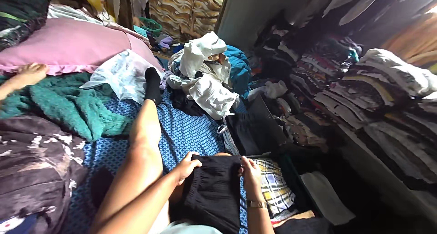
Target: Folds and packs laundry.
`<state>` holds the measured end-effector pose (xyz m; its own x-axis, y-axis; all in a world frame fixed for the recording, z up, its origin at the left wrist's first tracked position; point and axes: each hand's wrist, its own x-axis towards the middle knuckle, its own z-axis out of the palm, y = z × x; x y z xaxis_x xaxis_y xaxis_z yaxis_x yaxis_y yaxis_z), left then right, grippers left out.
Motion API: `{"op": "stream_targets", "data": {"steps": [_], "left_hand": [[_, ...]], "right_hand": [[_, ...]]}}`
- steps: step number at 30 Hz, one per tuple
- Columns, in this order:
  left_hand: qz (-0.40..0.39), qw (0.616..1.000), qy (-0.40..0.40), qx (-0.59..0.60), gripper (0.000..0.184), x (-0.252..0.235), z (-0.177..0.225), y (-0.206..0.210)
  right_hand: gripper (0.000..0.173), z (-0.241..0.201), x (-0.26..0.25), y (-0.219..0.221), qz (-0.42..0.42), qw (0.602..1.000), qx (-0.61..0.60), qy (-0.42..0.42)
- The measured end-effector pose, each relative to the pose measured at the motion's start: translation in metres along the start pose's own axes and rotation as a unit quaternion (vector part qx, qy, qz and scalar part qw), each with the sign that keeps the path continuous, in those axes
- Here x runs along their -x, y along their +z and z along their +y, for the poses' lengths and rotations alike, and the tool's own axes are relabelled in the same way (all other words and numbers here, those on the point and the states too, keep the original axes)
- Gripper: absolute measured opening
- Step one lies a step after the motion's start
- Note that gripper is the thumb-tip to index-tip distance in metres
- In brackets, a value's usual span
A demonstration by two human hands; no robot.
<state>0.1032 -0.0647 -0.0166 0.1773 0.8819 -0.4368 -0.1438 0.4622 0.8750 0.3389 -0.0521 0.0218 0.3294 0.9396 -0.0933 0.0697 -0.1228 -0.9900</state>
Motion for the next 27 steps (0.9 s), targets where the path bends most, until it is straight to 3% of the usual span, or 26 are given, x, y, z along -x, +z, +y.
{"op": "stream_targets", "data": {"steps": [1,3,5,6,9,15,18,21,24,27], "left_hand": [[0.002,1.0,0.002,0.0,0.048,0.001,0.0,0.0],[0.006,1.0,0.013,-0.003,0.047,0.001,0.0,0.001],[0.006,0.999,0.032,-0.01,0.049,0.001,0.001,0.001],[0.005,0.999,0.04,-0.014,0.049,0.001,0.001,0.001],[0.007,0.998,0.051,-0.027,0.048,-0.001,0.0,0.0],[0.009,0.995,0.069,-0.07,0.052,-0.001,0.001,0.0],[0.009,0.991,0.114,-0.068,0.05,0.002,0.012,0.007],[-0.015,0.989,0.143,-0.044,0.049,0.002,0.033,0.016],[-0.025,0.99,0.13,-0.044,0.052,-0.013,0.042,0.025],[-0.003,0.989,0.09,-0.115,0.058,-0.044,0.032,0.026]], "right_hand": [[0.025,0.001,-0.005,-0.008,0.047,0.998,-0.041,0.009],[0.004,0.01,-0.014,-0.026,0.136,0.99,-0.023,-0.015],[0.067,0.016,-0.017,-0.047,0.074,0.996,0.038,-0.015],[0.075,0.017,-0.016,-0.052,0.041,0.997,0.061,0.014],[0.055,0.02,-0.001,-0.046,-0.034,0.993,0.069,0.092],[0.086,0.023,0.025,-0.04,-0.146,0.978,0.14,0.054],[0.087,0.012,0.033,-0.043,-0.168,0.984,0.061,0.024],[0.081,0.002,0.029,-0.049,-0.12,0.992,-0.005,-0.05],[0.073,0.0,0.018,-0.05,-0.04,0.984,0.136,-0.107],[0.071,-0.001,0.026,-0.042,-0.056,0.92,0.344,-0.18]]}}
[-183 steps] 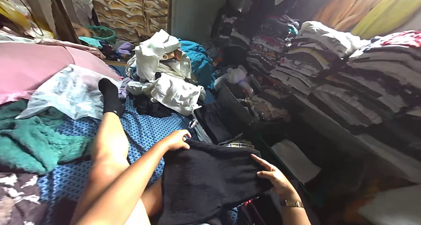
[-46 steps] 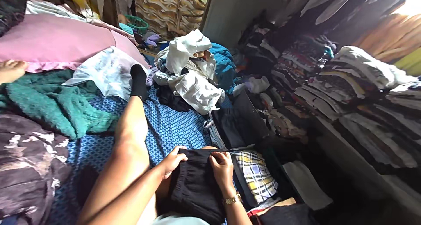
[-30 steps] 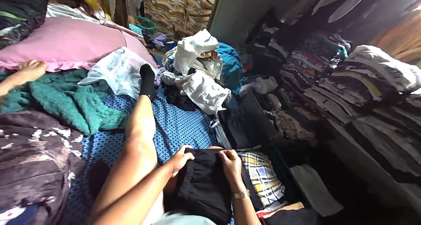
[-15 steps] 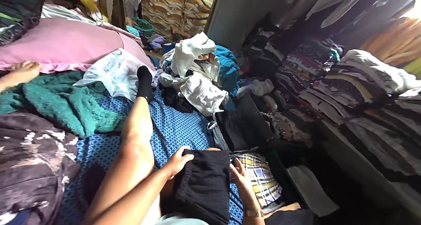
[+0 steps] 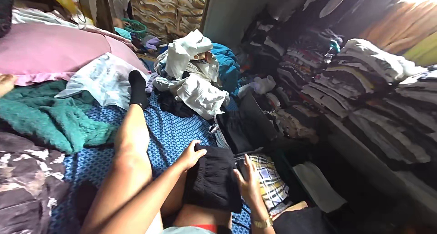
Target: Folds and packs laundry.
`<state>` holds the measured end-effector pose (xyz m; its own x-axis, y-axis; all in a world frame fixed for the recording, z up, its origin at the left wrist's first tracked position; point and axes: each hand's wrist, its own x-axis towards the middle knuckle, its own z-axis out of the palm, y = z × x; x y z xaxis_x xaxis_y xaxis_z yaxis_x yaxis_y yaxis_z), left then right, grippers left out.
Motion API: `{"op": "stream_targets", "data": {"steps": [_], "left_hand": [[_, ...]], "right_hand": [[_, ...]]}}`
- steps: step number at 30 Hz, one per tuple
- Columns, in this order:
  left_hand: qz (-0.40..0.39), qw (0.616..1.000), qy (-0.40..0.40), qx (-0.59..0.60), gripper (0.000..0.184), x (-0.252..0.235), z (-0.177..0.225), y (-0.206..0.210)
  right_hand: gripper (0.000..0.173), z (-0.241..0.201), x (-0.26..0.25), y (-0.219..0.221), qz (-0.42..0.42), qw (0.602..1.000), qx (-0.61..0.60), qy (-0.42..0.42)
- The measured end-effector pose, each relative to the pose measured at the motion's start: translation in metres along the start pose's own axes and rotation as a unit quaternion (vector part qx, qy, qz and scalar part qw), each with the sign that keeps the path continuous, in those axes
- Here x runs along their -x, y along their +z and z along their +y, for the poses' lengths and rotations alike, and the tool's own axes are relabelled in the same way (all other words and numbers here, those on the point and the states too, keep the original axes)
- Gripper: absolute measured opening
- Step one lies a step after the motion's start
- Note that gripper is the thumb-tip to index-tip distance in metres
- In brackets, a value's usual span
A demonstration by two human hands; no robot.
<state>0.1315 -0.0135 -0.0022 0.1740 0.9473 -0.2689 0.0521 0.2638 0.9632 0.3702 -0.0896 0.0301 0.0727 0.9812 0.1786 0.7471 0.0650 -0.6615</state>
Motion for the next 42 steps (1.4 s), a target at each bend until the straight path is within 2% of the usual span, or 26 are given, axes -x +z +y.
{"op": "stream_targets", "data": {"steps": [3,5,8,11,15,16,18,21,24,26,30,33,35,36,38,39,42], "left_hand": [[0.002,1.0,-0.028,0.004,0.057,-0.01,-0.013,0.001],[-0.012,0.998,-0.046,0.04,0.057,-0.009,-0.016,-0.001],[-0.035,0.992,-0.066,0.1,0.061,-0.004,-0.02,-0.005],[-0.028,0.993,-0.037,0.112,0.069,0.003,-0.017,-0.006],[0.017,0.995,0.095,0.009,0.078,0.014,0.006,0.002],[0.008,0.99,0.137,-0.026,0.08,0.02,0.016,0.004],[-0.045,0.97,0.22,-0.092,0.083,0.039,0.039,0.01],[-0.157,0.898,0.354,-0.208,0.09,0.068,0.075,0.022],[-0.204,0.832,0.431,-0.282,0.089,0.091,0.104,0.036],[-0.2,0.815,0.454,-0.299,0.089,0.101,0.115,0.043],[-0.09,0.782,0.577,-0.217,0.088,0.097,0.108,0.057],[-0.058,0.783,0.584,-0.206,0.091,0.098,0.104,0.063],[-0.062,0.786,0.568,-0.237,0.093,0.102,0.097,0.061],[-0.054,0.775,0.569,-0.269,0.092,0.101,0.093,0.058],[-0.023,0.738,0.571,-0.359,0.085,0.096,0.087,0.048],[-0.021,0.732,0.566,-0.379,0.08,0.094,0.086,0.041],[-0.059,0.769,0.515,-0.374,0.051,0.094,0.095,0.013]], "right_hand": [[0.067,-0.004,0.028,0.028,-0.031,0.985,0.077,-0.152],[0.069,0.002,0.046,0.048,-0.054,0.966,0.14,-0.21],[0.073,0.008,0.053,0.055,-0.057,0.955,0.167,-0.237],[0.073,0.011,0.047,0.045,-0.102,0.968,0.072,-0.217],[0.063,-0.004,0.036,0.021,-0.136,0.977,-0.083,-0.14],[0.07,-0.012,0.033,0.012,-0.115,0.979,-0.103,-0.136],[0.086,-0.029,0.025,-0.008,-0.037,0.975,-0.072,-0.205],[0.094,-0.063,0.014,-0.05,0.014,0.948,0.018,-0.317],[0.096,-0.094,0.016,-0.091,-0.054,0.946,0.021,-0.318],[0.098,-0.102,0.017,-0.106,-0.105,0.945,-0.024,-0.309],[0.087,-0.104,0.021,-0.123,-0.111,0.937,-0.053,-0.327],[0.074,-0.104,0.026,-0.123,-0.095,0.936,-0.055,-0.334],[0.068,-0.101,0.031,-0.12,-0.072,0.933,-0.057,-0.347],[0.064,-0.099,0.032,-0.12,-0.053,0.932,-0.054,-0.354],[0.06,-0.095,0.035,-0.124,0.002,0.932,-0.049,-0.359],[0.06,-0.092,0.037,-0.128,0.025,0.933,-0.045,-0.356],[0.061,-0.082,0.041,-0.142,0.041,0.941,-0.043,-0.333]]}}
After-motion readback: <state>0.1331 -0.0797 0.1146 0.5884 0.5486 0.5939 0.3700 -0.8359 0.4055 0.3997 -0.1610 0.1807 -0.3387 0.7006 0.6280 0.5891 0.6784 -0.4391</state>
